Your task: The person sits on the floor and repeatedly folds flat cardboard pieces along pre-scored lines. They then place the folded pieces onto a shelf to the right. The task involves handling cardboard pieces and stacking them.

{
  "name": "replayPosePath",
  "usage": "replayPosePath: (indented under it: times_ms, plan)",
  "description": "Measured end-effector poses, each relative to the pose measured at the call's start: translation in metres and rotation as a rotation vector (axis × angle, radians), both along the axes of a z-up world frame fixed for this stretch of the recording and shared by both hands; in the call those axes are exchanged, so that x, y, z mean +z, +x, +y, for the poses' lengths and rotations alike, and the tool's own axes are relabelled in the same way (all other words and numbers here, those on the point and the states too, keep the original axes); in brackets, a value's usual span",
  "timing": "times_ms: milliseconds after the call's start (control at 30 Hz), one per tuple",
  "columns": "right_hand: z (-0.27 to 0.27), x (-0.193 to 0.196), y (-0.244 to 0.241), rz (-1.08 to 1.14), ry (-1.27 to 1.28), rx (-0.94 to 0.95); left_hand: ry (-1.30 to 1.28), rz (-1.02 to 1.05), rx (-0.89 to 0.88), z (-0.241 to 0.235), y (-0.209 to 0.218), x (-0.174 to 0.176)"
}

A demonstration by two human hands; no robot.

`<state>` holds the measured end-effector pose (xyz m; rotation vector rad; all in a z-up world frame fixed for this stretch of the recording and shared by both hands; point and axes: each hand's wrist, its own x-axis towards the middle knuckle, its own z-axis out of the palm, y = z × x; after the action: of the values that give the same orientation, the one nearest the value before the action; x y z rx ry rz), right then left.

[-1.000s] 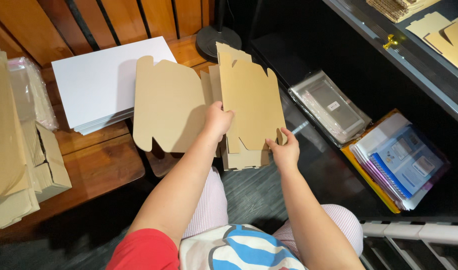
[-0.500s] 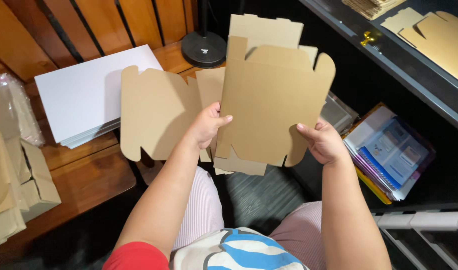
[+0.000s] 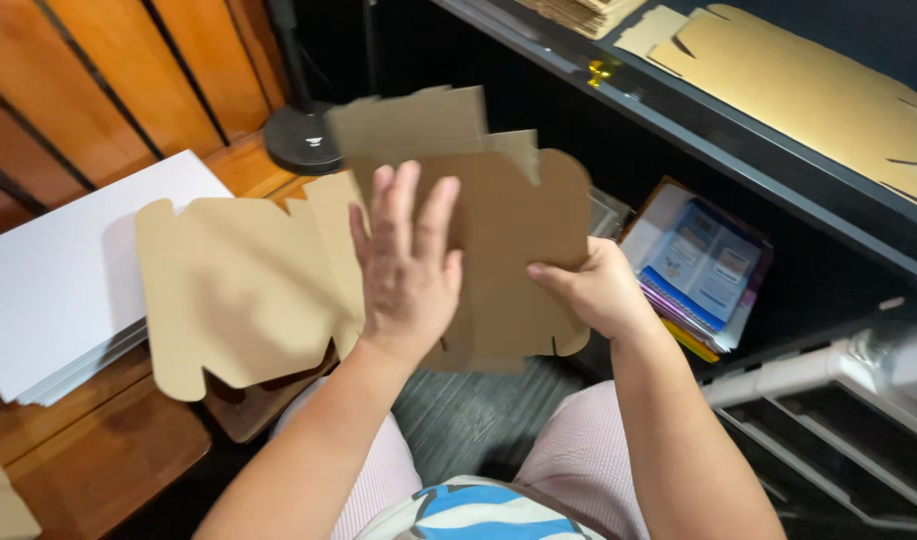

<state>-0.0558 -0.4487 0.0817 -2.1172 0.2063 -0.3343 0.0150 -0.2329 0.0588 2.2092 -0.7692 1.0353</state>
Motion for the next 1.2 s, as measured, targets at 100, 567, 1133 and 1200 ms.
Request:
replayPosePath:
  times_ms: [100,567,1133,1200]
  plan:
    - [0.008,0.037,-0.013,0.188,-0.006,0.008,0.304,-0.21,-0.104,-0.011,-0.029,0.072]
    - [-0.01,0.128,-0.072,0.309,-0.569,0.212,1.096,0.306,-0.299,-0.043,-0.054,0.196]
    - [-0.1,0.21,-0.184,-0.568,-1.068,-0.071,0.292,-0.689,-0.131,-0.072,-0.045,0.249]
    - [-0.11,0.203,-0.173,-0.74,-1.062,-0.168,0.06,-0.86,-0.08,-0.093,-0.037,0.249]
